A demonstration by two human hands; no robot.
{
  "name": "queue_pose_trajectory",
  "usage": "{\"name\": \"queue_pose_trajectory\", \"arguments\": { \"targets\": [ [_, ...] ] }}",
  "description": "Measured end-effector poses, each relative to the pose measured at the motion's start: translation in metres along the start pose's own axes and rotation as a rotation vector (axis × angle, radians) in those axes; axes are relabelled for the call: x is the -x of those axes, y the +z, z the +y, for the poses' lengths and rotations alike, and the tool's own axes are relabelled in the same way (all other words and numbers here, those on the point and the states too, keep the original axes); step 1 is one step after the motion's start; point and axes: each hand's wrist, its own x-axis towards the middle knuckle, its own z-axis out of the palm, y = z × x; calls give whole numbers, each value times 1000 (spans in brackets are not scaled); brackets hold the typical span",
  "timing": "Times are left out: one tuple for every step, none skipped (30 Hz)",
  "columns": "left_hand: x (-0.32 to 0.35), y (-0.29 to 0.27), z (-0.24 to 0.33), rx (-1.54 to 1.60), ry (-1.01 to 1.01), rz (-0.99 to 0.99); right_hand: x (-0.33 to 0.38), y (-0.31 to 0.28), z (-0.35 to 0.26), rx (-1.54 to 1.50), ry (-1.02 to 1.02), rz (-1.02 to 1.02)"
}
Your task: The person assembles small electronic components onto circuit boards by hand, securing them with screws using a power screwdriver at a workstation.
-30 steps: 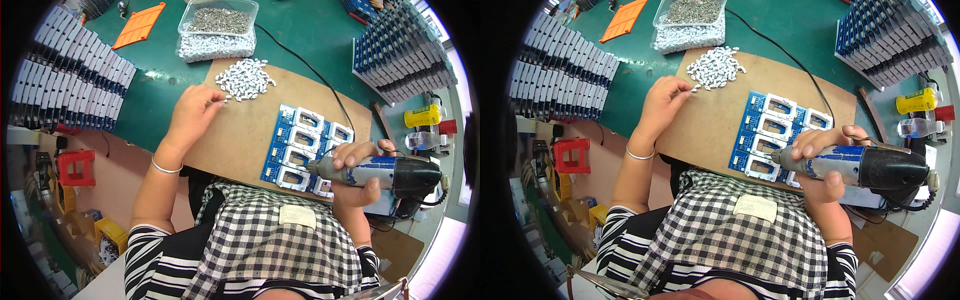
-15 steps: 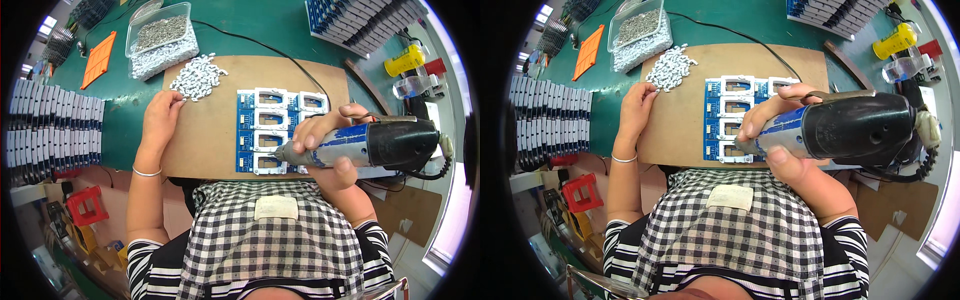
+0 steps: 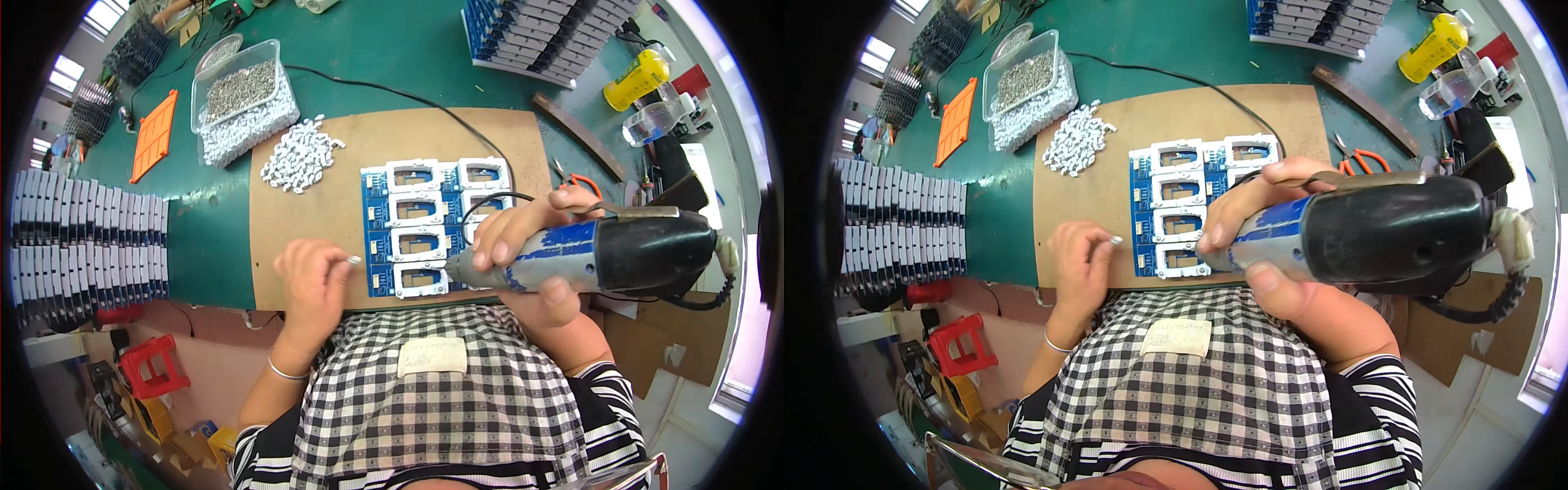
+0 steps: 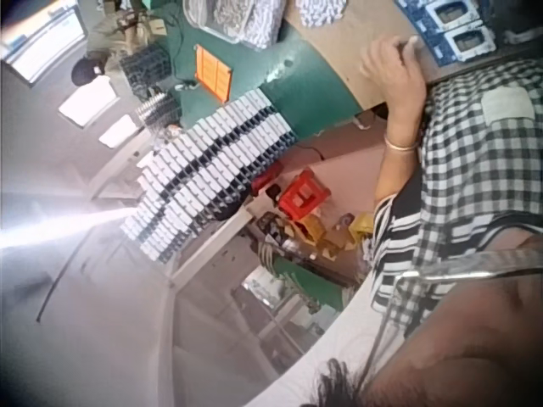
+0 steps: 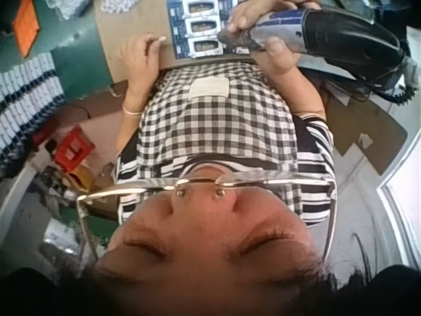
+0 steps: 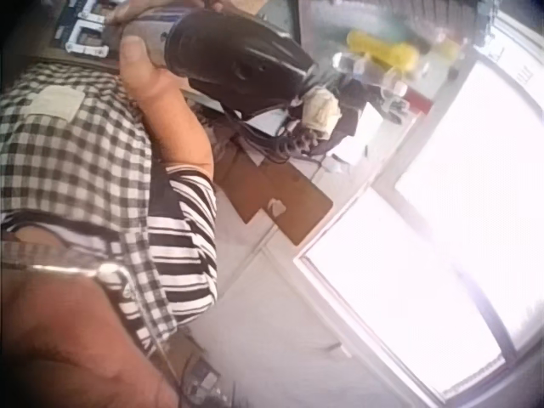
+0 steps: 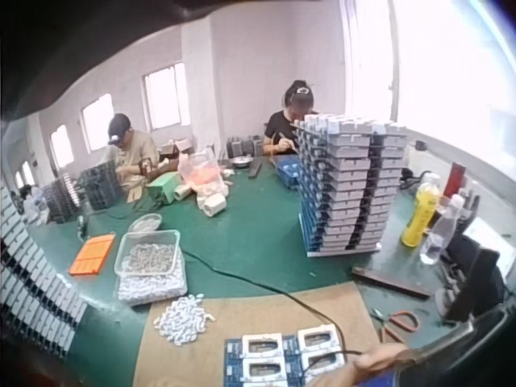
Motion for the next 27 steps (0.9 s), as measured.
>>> {"name": "queue_pose_trajectory", "arguments": {
  "targets": [
    [2, -6, -4, -128, -10, 49, -1, -2, 0, -28, -103, 41],
    [-2, -9, -10, -195, -33, 59, -2, -3, -2, -56, -205, 82],
    [-2, -12, -16, -201, -37, 58, -5, -5, -7, -13, -192, 147],
    [-4, -10, -23, -226, -79, 45, -7, -14, -10, -14, -164, 188],
    [-4, -9, -28, -251, -122, 31, -9, -23, -12, -15, -134, 229],
    [-8, -11, -25, -272, -125, 13, -10, -32, -21, -2, -80, 320],
    [-9, -11, -24, -267, -126, 2, -11, -42, -28, 7, -22, 404],
    [-8, -11, -25, -275, -125, 21, -11, -52, -32, -17, 26, 485],
    [-8, -10, -25, -282, -122, 41, -8, -67, -37, -11, 32, 493],
    [-9, -11, -22, -225, -150, 13, -5, -83, -42, 13, 98, 532],
    [-8, -11, -18, -217, -147, 5, -1, -97, -45, 37, 165, 571],
    [-6, -11, -13, -141, -119, 19, 3, -107, -47, 70, 175, 600],
    [-2, -10, -9, -63, -90, 32, 6, -115, -46, 78, 173, 611],
    [5, -8, -10, 14, -21, -43, 10, -122, -44, 160, 167, 637],
    [4, -6, 2, 21, -16, -51, 14, -130, -43, 240, 163, 662],
    [0, -7, 21, -30, 111, -139, 17, -130, -41, 165, 140, 689],
    [-3, -4, 36, -80, 241, -226, 19, -129, -42, 171, 136, 699],
    [-3, 0, 41, -84, 247, -228, 19, -126, -40, 184, 108, 699],
    [-4, 5, 45, -88, 241, -262, 20, -122, -39, 196, 78, 700],
    [-6, 9, 47, -92, 235, -296, 19, -116, -41, 204, 44, 668],
    [-7, 12, 46, -94, 241, -300, 20, -112, -41, 202, 40, 674],
    [-7, 16, 45, -122, 243, -283, 20, -107, -40, 247, 6, 639],
    [-9, 18, 45, -149, 245, -266, 20, -103, -40, 292, -28, 603],
    [-11, 20, 46, -176, 267, -246, 21, -99, -41, 289, -29, 581],
    [-12, 21, 48, -179, 270, -242, 22, -96, -41, 288, -35, 580],
    [-13, 22, 50, -180, 256, -252, 22, -94, -41, 302, -49, 552],
    [-15, 23, 50, -183, 242, -258, 22, -92, -41, 313, -67, 522]
  ]
}}
